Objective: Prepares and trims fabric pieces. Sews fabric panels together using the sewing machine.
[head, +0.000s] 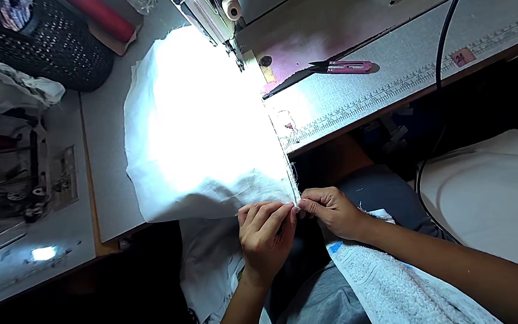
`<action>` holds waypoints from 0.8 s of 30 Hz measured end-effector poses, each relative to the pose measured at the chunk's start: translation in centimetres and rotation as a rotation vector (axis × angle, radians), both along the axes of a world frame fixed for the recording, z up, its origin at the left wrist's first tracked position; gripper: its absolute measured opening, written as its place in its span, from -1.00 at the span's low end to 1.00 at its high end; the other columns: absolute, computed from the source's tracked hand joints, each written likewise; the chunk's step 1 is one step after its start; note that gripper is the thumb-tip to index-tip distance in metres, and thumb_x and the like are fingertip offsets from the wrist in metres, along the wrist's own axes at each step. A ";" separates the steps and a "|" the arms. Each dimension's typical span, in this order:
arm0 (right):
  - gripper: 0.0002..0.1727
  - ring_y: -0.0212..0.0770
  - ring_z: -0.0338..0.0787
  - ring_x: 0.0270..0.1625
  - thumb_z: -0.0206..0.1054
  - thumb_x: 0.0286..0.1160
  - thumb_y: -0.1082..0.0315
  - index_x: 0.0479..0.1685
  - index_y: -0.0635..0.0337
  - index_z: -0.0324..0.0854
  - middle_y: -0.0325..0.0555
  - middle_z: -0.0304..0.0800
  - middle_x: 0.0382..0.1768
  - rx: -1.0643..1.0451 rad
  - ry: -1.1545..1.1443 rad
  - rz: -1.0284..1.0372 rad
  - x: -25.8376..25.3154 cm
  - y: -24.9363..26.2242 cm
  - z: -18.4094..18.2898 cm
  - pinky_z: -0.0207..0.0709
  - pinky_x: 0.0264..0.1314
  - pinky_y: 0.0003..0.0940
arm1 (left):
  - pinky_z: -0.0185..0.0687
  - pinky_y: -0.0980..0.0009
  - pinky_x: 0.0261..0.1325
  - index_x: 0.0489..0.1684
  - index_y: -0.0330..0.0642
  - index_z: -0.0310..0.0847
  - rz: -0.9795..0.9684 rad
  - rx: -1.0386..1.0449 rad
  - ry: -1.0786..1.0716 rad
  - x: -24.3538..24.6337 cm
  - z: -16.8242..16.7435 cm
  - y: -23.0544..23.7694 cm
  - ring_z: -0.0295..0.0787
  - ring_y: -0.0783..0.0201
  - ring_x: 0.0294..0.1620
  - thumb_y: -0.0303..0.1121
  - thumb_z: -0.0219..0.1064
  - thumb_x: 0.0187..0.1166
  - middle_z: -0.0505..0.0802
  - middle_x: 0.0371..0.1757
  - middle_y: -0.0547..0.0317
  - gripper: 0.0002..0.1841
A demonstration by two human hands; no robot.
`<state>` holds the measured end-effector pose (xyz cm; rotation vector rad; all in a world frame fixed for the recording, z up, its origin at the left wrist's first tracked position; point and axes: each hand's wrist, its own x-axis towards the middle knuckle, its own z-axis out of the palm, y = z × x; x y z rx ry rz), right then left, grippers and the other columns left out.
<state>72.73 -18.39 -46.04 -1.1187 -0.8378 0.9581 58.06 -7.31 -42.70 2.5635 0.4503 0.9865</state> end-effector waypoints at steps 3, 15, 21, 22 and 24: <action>-0.70 -0.60 0.70 -0.27 0.17 0.74 0.42 -0.38 0.29 0.71 -0.33 0.74 -0.39 -0.007 0.002 -0.001 0.0 0.1 -0.1 0.60 -0.10 -0.65 | 0.44 0.31 0.23 -0.38 -0.14 0.90 0.012 -0.035 0.008 0.3 0.1 0.0 0.79 0.34 -0.09 -0.33 0.44 0.51 0.94 -0.25 0.17 -0.85; -0.71 -0.59 0.69 -0.25 0.16 0.74 0.43 -0.35 0.32 0.71 -0.30 0.72 -0.37 0.019 -0.021 0.001 0.0 0.3 -0.3 0.59 -0.09 -0.66 | 0.65 0.40 0.18 -0.25 -0.19 0.89 0.006 -0.301 -0.046 0.3 -0.2 -0.3 0.82 0.39 -0.03 -0.31 0.50 0.47 0.94 -0.18 0.21 -0.85; -0.66 -0.55 0.70 -0.15 0.03 0.76 0.39 -0.27 0.32 0.71 -0.27 0.71 -0.29 0.011 0.010 0.057 0.3 0.2 0.0 0.60 0.03 -0.59 | 0.63 0.47 0.17 -0.34 -0.20 0.91 0.007 -0.367 -0.080 0.6 0.0 -0.1 0.81 0.43 -0.02 -0.36 0.46 0.47 0.94 -0.21 0.22 -0.87; -0.63 -0.55 0.69 -0.16 -0.01 0.75 0.37 -0.29 0.30 0.70 -0.29 0.70 -0.30 0.015 0.023 0.061 0.3 0.2 0.0 0.58 0.02 -0.58 | 0.64 0.47 0.17 -0.34 -0.20 0.91 0.001 -0.392 -0.085 0.6 -0.1 0.0 0.81 0.44 -0.02 -0.36 0.46 0.47 0.94 -0.21 0.24 -0.87; -0.58 -0.58 0.66 -0.21 -0.05 0.78 0.31 -0.37 0.23 0.67 -0.37 0.68 -0.38 0.019 0.065 0.046 0.3 0.3 0.1 0.55 -0.02 -0.59 | 0.60 0.44 0.18 -0.34 -0.19 0.91 -0.014 -0.373 -0.077 0.6 -0.2 0.2 0.80 0.44 -0.03 -0.36 0.46 0.48 0.94 -0.21 0.23 -0.87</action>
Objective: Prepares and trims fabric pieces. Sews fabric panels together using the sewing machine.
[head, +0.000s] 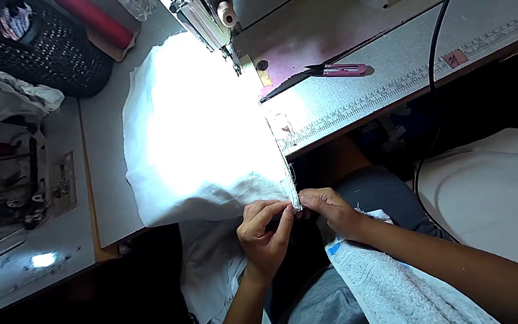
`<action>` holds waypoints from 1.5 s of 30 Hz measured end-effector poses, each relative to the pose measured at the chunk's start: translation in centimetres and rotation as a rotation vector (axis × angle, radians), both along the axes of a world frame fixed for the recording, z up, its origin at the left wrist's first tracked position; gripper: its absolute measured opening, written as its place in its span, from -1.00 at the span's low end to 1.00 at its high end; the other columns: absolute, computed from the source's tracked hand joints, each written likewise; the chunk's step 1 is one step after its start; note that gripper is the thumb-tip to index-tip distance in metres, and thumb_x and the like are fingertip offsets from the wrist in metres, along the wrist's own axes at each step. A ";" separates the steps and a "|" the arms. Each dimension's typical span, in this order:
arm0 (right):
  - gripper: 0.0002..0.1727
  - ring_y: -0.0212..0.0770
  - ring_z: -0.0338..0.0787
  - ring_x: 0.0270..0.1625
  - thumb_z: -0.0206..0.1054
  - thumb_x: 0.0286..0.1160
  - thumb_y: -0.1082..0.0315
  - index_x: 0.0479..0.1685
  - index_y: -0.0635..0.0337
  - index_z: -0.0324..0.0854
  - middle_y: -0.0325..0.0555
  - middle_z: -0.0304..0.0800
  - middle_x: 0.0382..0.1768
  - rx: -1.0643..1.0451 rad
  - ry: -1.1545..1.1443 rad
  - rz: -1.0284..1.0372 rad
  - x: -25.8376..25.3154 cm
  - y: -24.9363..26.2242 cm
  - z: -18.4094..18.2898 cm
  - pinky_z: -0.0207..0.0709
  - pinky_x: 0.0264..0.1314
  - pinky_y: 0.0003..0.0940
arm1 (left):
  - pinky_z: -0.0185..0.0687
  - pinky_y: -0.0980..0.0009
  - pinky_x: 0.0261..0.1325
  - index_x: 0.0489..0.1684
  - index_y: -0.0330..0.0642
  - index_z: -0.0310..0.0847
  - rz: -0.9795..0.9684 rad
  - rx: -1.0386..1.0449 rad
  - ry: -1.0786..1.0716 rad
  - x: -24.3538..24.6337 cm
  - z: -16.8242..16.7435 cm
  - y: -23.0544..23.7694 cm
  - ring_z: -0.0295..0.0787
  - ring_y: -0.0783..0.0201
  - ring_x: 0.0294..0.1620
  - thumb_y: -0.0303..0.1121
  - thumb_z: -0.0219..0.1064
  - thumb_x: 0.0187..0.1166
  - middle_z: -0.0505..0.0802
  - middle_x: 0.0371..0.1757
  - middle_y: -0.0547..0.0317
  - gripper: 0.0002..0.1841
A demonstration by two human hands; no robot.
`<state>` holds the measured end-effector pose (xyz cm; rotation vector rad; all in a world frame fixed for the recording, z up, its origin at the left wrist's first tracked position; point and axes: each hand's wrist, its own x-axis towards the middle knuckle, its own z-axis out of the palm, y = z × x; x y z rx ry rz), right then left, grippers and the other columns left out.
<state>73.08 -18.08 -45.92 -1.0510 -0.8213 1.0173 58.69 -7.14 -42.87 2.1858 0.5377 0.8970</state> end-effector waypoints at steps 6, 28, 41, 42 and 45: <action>-0.68 -0.60 0.65 -0.37 0.23 0.70 0.34 -0.49 0.18 0.68 -0.43 0.67 -0.52 -0.067 0.121 -0.023 -0.3 0.9 0.4 0.54 -0.17 -0.64 | 0.43 0.33 0.22 -0.41 -0.13 0.87 0.009 0.344 0.010 0.1 -0.3 -0.3 0.78 0.34 -0.12 -0.35 0.44 0.47 0.94 -0.27 0.19 -0.88; -0.69 -0.59 0.66 -0.46 0.24 0.64 0.43 -0.56 0.20 0.65 -0.38 0.66 -0.60 -0.158 0.039 -0.115 0.1 0.2 1.2 0.57 -0.29 -0.66 | 0.84 0.20 0.01 0.10 -0.34 0.58 0.311 -1.513 -0.426 3.5 0.6 -3.0 0.90 0.15 -0.14 -0.48 0.18 0.73 0.88 -0.13 -0.07 -0.84; -0.89 -0.54 0.66 -0.37 0.53 0.39 0.27 -0.35 0.09 0.77 -0.32 0.70 -0.35 -0.294 -0.224 -0.394 -0.1 0.0 2.6 0.55 -0.33 -0.70 | 0.85 0.18 0.06 0.14 -0.39 0.56 0.434 -1.542 -0.421 4.2 1.3 -3.6 0.90 0.11 -0.10 -0.52 0.22 0.71 0.88 -0.08 -0.12 -0.83; -0.88 -0.54 0.66 -0.38 0.56 0.36 0.28 -0.36 0.09 0.76 -0.32 0.71 -0.36 -0.305 -0.200 -0.386 -0.1 0.0 2.7 0.54 -0.33 -0.70 | 0.85 0.19 0.04 0.11 -0.39 0.57 0.443 -1.529 -0.421 4.2 1.3 -3.6 0.91 0.12 -0.12 -0.54 0.23 0.70 0.88 -0.11 -0.11 -0.84; -0.85 -0.54 0.66 -0.40 0.60 0.30 0.29 -0.42 0.10 0.75 -0.32 0.72 -0.41 -0.303 -0.168 -0.375 -0.3 -0.1 2.8 0.54 -0.36 -0.70 | 0.86 0.22 -0.01 0.04 -0.41 0.59 0.456 -1.500 -0.423 4.2 1.2 -3.7 0.91 0.14 -0.17 -0.57 0.26 0.67 0.89 -0.16 -0.11 -0.87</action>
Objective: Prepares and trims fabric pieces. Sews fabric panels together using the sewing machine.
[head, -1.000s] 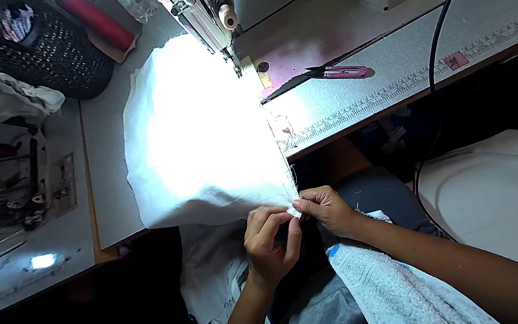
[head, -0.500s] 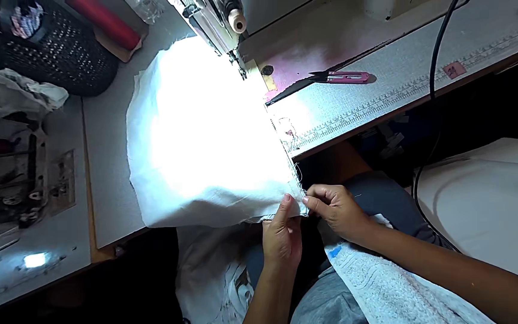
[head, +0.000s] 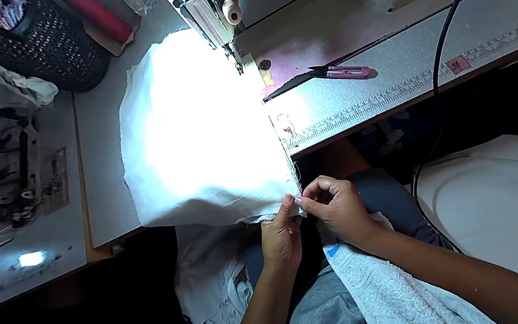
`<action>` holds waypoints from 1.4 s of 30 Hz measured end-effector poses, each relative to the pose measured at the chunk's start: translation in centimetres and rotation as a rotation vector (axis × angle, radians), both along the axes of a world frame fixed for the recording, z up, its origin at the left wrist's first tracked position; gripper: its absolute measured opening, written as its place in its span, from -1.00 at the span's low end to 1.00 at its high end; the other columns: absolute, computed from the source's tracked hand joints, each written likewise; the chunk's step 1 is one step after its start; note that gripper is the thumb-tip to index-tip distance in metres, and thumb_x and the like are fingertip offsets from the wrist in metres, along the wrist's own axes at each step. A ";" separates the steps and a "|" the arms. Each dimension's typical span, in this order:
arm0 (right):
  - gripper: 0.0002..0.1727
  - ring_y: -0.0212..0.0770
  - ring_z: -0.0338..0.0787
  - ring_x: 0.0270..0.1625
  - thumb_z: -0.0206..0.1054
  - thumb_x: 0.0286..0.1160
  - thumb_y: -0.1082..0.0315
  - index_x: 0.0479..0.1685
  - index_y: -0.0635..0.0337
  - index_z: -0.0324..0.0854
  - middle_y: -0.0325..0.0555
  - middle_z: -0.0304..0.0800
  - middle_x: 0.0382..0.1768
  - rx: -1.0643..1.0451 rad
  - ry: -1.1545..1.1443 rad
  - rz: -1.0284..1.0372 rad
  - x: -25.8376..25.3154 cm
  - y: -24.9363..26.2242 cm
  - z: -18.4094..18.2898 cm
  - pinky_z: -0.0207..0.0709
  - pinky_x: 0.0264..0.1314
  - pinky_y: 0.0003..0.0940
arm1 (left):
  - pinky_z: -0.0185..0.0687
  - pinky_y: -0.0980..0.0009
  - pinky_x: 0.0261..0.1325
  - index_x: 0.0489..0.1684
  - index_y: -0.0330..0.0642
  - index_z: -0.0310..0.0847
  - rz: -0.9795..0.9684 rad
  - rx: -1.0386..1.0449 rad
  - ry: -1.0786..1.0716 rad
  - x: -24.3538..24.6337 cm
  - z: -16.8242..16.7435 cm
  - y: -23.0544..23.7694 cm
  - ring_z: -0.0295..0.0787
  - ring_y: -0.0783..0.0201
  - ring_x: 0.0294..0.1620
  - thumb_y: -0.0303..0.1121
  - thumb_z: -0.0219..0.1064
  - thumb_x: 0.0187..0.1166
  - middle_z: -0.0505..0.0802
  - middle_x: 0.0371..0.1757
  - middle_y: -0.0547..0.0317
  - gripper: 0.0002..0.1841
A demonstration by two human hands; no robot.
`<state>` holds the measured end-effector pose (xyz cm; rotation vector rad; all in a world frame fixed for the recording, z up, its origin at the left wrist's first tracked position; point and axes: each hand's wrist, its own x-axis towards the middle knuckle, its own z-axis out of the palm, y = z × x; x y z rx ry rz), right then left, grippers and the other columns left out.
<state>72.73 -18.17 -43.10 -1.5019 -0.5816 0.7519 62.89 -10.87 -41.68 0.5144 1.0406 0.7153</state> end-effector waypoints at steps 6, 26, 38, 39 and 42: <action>-0.87 -0.54 0.65 -0.39 0.58 0.31 0.31 -0.38 0.10 0.74 -0.31 0.72 -0.36 0.004 -0.016 -0.046 -0.3 0.2 0.3 0.52 -0.36 -0.70 | 0.87 0.25 -0.02 0.01 -0.40 0.60 0.000 0.008 0.015 0.2 0.0 0.0 0.92 0.16 -0.19 -0.58 0.26 0.66 0.90 -0.18 -0.10 -0.89; -0.88 -0.56 0.61 -0.43 0.46 0.37 0.29 -0.47 0.06 0.74 -0.38 0.67 -0.45 -0.067 -0.124 -0.024 -0.5 0.3 0.4 0.50 -0.39 -0.66 | 0.88 0.25 -0.07 -0.03 -0.42 0.61 0.001 0.003 -0.013 0.2 -0.2 -0.1 0.92 0.16 -0.23 -0.59 0.26 0.66 0.90 -0.21 -0.12 -0.91; -0.89 -0.52 0.64 -0.27 0.45 0.40 0.36 -0.45 0.09 0.70 -0.25 0.63 -0.21 0.019 -0.073 -0.070 -0.6 -0.1 0.6 0.55 -0.29 -0.70 | 0.84 0.21 0.12 -0.10 -0.31 0.69 -0.080 -0.079 -0.255 -0.6 -0.2 -0.4 0.92 0.14 -0.08 -0.42 0.10 0.70 0.91 -0.17 -0.08 -0.78; -0.89 -0.51 0.66 -0.25 0.44 0.41 0.37 -0.46 0.11 0.69 -0.23 0.66 -0.17 0.022 -0.063 -0.074 -0.5 -0.1 0.5 0.57 -0.27 -0.69 | 0.82 0.21 0.14 -0.12 -0.31 0.69 -0.094 -0.079 -0.287 -0.7 -0.4 -0.4 0.92 0.13 -0.07 -0.43 0.13 0.64 0.90 -0.16 -0.09 -0.79; -0.90 -0.51 0.70 -0.25 0.43 0.42 0.40 -0.43 0.13 0.69 -0.22 0.73 -0.19 0.031 -0.046 -0.078 -0.5 -0.3 0.4 0.60 -0.25 -0.68 | 0.81 0.19 0.15 -0.18 -0.33 0.70 -0.093 -0.095 -0.320 -0.8 -0.7 -0.5 0.92 0.11 -0.08 -0.45 0.18 0.54 0.90 -0.18 -0.11 -0.81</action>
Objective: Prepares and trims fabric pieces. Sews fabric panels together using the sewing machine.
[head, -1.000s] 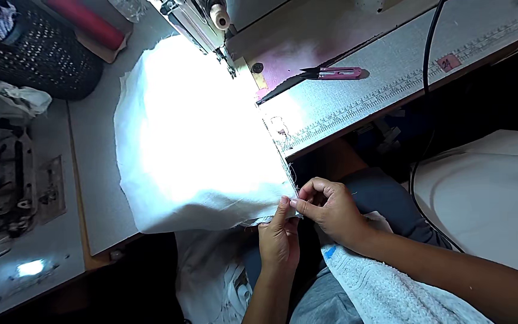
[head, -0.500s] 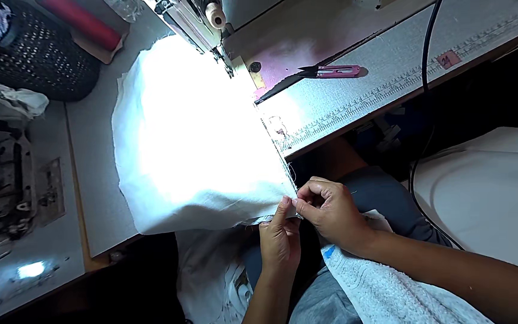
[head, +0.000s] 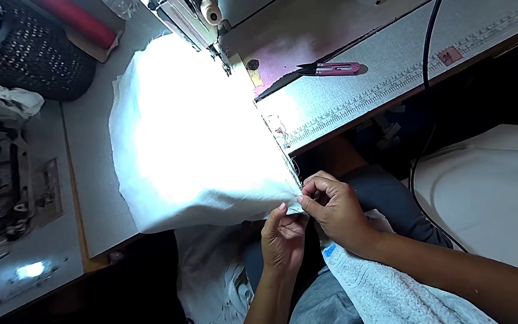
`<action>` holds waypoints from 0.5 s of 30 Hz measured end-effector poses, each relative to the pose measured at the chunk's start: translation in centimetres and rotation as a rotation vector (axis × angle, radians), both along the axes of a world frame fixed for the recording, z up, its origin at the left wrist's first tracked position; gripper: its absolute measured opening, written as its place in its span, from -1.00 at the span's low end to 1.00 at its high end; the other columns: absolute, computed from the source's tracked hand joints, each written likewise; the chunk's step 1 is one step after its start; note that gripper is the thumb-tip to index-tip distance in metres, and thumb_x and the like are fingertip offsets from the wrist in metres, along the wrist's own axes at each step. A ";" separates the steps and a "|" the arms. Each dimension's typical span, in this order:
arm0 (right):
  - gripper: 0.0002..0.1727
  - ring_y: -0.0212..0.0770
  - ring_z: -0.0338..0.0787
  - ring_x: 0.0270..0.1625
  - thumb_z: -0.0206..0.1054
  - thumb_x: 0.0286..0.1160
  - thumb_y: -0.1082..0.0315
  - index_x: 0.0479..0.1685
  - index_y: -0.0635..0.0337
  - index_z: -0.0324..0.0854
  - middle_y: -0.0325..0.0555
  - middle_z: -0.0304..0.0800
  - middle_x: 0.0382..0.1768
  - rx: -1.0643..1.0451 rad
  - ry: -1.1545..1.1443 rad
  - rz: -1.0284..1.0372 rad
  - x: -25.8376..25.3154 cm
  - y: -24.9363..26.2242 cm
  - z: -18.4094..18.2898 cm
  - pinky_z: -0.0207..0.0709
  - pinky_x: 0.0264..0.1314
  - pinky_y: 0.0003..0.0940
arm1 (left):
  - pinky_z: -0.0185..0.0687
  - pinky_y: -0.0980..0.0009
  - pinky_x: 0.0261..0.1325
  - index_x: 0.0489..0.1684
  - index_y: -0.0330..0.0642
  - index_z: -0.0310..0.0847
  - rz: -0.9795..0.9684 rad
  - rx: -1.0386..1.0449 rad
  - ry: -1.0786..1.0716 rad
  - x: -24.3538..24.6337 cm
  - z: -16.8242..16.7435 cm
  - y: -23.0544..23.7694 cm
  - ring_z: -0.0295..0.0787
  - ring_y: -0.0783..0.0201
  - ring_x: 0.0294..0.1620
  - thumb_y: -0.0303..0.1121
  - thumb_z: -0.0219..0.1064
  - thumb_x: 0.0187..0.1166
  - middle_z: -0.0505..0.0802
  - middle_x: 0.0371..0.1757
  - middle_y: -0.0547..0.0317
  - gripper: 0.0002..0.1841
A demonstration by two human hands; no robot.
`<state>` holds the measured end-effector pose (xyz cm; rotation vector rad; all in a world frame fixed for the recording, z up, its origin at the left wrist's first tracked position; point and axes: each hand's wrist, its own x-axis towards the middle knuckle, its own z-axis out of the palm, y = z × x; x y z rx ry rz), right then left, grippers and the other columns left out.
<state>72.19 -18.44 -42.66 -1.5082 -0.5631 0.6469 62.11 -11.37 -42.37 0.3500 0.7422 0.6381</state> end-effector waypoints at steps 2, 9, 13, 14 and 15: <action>-0.90 -0.52 0.70 -0.27 0.42 0.44 0.39 -0.42 0.13 0.69 -0.25 0.74 -0.24 0.000 -0.003 0.004 0.0 0.0 0.1 0.60 -0.25 -0.67 | 0.82 0.20 0.14 -0.12 -0.32 0.69 -0.001 -0.011 0.018 0.1 0.2 0.0 0.91 0.12 -0.07 -0.41 0.11 0.64 0.90 -0.16 -0.10 -0.77; -0.90 -0.53 0.70 -0.35 0.41 0.45 0.36 -0.41 0.10 0.71 -0.30 0.74 -0.38 -0.020 0.002 0.002 -0.1 -0.2 0.1 0.58 -0.29 -0.67 | 0.87 0.24 0.00 -0.02 -0.28 0.64 0.019 0.001 0.196 0.8 0.5 0.1 0.92 0.17 -0.14 -0.32 0.00 0.85 0.89 -0.16 -0.04 -0.71; -0.88 -0.56 0.64 -0.41 0.40 0.45 0.34 -0.43 0.10 0.67 -0.31 0.67 -0.45 -0.034 0.011 0.000 -0.2 -0.2 0.0 0.51 -0.34 -0.70 | 0.86 0.23 0.04 0.12 -0.35 0.58 0.031 0.072 0.265 0.7 0.1 0.0 0.92 0.15 -0.09 -0.40 0.07 0.83 0.90 -0.09 -0.11 -0.77; -0.87 -0.56 0.64 -0.41 0.39 0.45 0.34 -0.43 0.10 0.65 -0.31 0.66 -0.46 -0.038 0.015 0.004 -0.2 -0.2 0.0 0.51 -0.34 -0.70 | 0.86 0.22 0.06 0.15 -0.36 0.56 0.034 0.090 0.278 0.8 0.1 -0.1 0.92 0.14 -0.06 -0.41 0.08 0.83 0.89 -0.07 -0.11 -0.78; -0.87 -0.56 0.64 -0.40 0.39 0.45 0.34 -0.44 0.10 0.64 -0.31 0.66 -0.46 -0.042 0.023 0.008 -0.1 -0.2 0.1 0.51 -0.33 -0.70 | 0.85 0.22 0.08 0.16 -0.37 0.55 0.038 0.106 0.292 0.9 0.2 -0.2 0.92 0.14 -0.05 -0.43 0.08 0.82 0.89 -0.06 -0.12 -0.79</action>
